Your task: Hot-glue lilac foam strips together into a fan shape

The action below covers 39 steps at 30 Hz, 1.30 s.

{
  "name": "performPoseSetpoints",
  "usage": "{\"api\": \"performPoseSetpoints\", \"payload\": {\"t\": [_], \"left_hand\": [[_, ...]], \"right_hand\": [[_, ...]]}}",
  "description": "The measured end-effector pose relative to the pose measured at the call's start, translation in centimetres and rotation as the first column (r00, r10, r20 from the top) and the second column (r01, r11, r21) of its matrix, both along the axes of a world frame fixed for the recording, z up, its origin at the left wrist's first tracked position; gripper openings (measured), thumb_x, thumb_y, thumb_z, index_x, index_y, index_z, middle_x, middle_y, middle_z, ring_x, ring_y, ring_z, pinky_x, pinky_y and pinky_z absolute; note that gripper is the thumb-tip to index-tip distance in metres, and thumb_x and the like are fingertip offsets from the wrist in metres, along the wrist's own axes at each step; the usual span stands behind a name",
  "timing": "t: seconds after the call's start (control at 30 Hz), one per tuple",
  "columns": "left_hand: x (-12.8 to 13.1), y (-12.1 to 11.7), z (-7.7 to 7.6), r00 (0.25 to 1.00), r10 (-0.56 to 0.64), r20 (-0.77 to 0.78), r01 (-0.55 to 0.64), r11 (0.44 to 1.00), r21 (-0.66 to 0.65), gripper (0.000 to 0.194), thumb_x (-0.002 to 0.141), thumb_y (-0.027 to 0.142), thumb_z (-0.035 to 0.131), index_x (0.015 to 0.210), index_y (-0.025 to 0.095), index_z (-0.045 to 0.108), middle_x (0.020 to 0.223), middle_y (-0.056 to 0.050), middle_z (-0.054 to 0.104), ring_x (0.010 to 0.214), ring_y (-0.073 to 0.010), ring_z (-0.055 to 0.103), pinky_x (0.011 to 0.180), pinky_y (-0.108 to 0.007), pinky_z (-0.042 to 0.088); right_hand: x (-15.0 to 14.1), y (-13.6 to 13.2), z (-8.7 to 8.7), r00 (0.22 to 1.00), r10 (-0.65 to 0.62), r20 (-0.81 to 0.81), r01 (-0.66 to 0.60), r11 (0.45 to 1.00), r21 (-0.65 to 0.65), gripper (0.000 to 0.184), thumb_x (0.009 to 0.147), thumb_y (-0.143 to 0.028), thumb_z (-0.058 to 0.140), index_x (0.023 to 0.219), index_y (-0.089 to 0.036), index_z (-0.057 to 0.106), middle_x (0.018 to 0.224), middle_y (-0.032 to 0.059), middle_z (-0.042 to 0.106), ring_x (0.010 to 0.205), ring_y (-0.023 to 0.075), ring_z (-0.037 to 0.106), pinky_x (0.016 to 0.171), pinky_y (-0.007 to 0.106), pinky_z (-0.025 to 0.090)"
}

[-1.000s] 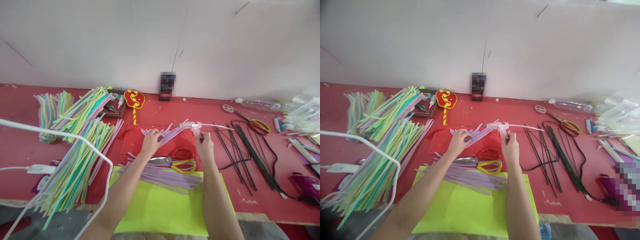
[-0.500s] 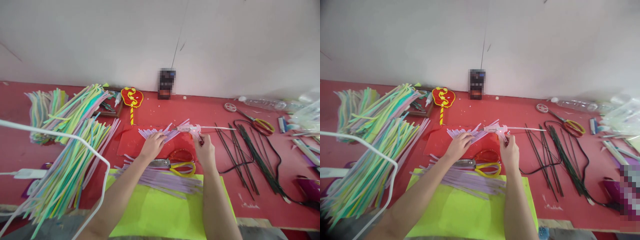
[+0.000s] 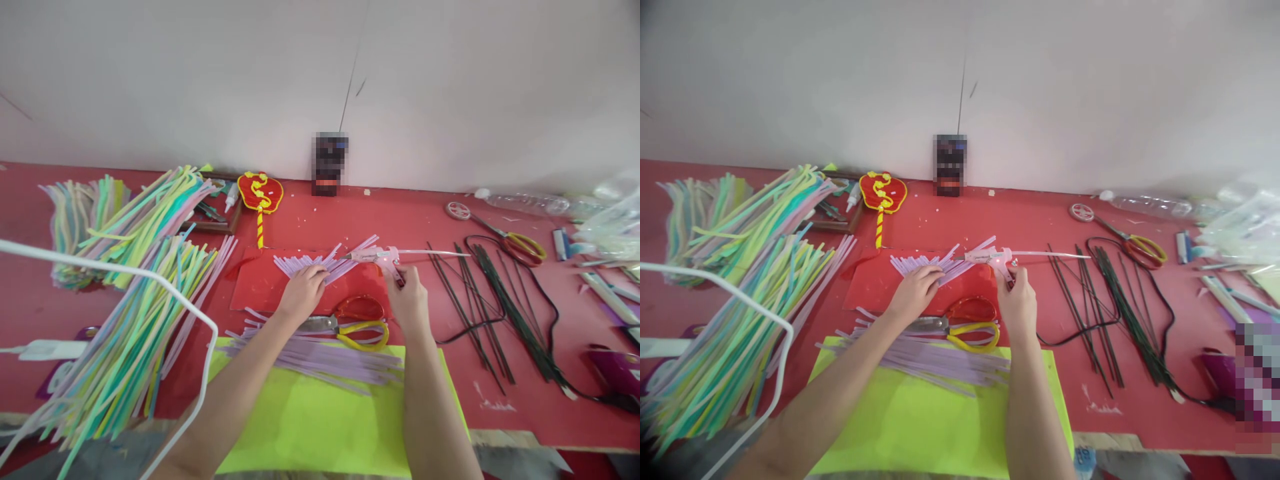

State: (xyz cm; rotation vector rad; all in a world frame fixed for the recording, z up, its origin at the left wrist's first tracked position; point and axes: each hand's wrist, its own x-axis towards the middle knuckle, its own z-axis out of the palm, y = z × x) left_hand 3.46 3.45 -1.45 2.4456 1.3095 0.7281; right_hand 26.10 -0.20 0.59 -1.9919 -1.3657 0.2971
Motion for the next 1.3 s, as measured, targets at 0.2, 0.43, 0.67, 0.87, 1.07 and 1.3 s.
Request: {"api": "performPoseSetpoints", "payload": {"t": [0.2, 0.43, 0.67, 0.87, 1.07, 1.3], "left_hand": [[-0.2, 0.1, 0.0, 0.996, 0.008, 0.089, -0.003, 0.998, -0.055, 0.023, 0.083, 0.009, 0.052, 0.101, 0.017, 0.063, 0.110, -0.006, 0.062, 0.103, -0.0191, 0.058, 0.095, -0.036, 0.048], [-0.3, 0.1, -0.2, 0.988, 0.030, 0.151, -0.018, 0.997, -0.080, 0.017, 0.082, 0.010, 0.054, 0.095, 0.017, 0.063, 0.108, -0.006, 0.063, 0.103, -0.0177, 0.059, 0.094, -0.034, 0.048], [-0.3, 0.2, -0.1, 0.984, 0.028, 0.174, -0.011, 0.995, -0.097, 0.014, 0.083, 0.011, 0.055, 0.092, 0.016, 0.064, 0.107, -0.006, 0.065, 0.101, -0.0176, 0.061, 0.092, -0.034, 0.049], [-0.4, 0.3, -0.3, 0.978, 0.043, 0.204, -0.022, 0.994, -0.107, 0.011, 0.080, 0.009, 0.059, 0.087, 0.016, 0.064, 0.106, -0.006, 0.065, 0.100, -0.0179, 0.062, 0.091, -0.035, 0.050], [-0.3, 0.3, -0.4, 0.975, 0.045, 0.217, -0.018, 0.992, -0.128, 0.010, 0.079, 0.009, 0.059, 0.083, 0.017, 0.063, 0.106, -0.007, 0.066, 0.099, -0.0187, 0.063, 0.089, -0.036, 0.051], [-0.3, 0.4, -0.5, 0.964, 0.049, 0.261, -0.013, 0.990, -0.139, 0.009, 0.078, 0.009, 0.059, 0.080, 0.018, 0.060, 0.104, -0.007, 0.066, 0.099, -0.0188, 0.062, 0.089, -0.037, 0.050]], "right_hand": [[-0.1, 0.0, 0.3, 0.999, 0.024, 0.031, -0.021, 0.997, -0.080, 0.046, 0.076, -0.061, 0.051, 0.101, -0.023, 0.055, 0.086, 0.0067, 0.067, 0.077, 0.0234, 0.062, 0.065, 0.030, 0.043], [-1.0, 0.1, 0.5, 0.992, 0.075, 0.102, -0.052, 0.976, -0.213, 0.057, 0.065, -0.065, 0.060, 0.104, -0.024, 0.052, 0.094, 0.0054, 0.065, 0.078, 0.0230, 0.062, 0.061, 0.030, 0.041], [-1.1, 0.2, 0.6, 0.986, 0.097, 0.135, -0.060, 0.965, -0.254, 0.045, 0.069, -0.056, 0.060, 0.100, -0.025, 0.051, 0.089, 0.0033, 0.066, 0.078, 0.0227, 0.062, 0.060, 0.029, 0.039], [-1.4, 0.1, 0.8, 0.981, 0.120, 0.152, -0.089, 0.976, -0.197, 0.041, 0.071, -0.053, 0.060, 0.100, -0.025, 0.052, 0.094, 0.0039, 0.066, 0.082, 0.0233, 0.062, 0.061, 0.029, 0.041], [-1.9, 0.0, 1.0, 0.979, 0.130, 0.157, -0.107, 0.983, -0.147, 0.034, 0.072, -0.047, 0.061, 0.097, -0.026, 0.054, 0.097, 0.0037, 0.066, 0.084, 0.0230, 0.062, 0.063, 0.030, 0.043], [-2.1, -0.1, 1.0, 0.977, 0.166, 0.133, -0.153, 0.983, -0.105, 0.034, 0.073, -0.045, 0.058, 0.099, -0.024, 0.055, 0.095, 0.0054, 0.066, 0.083, 0.0227, 0.062, 0.066, 0.031, 0.045]]}}
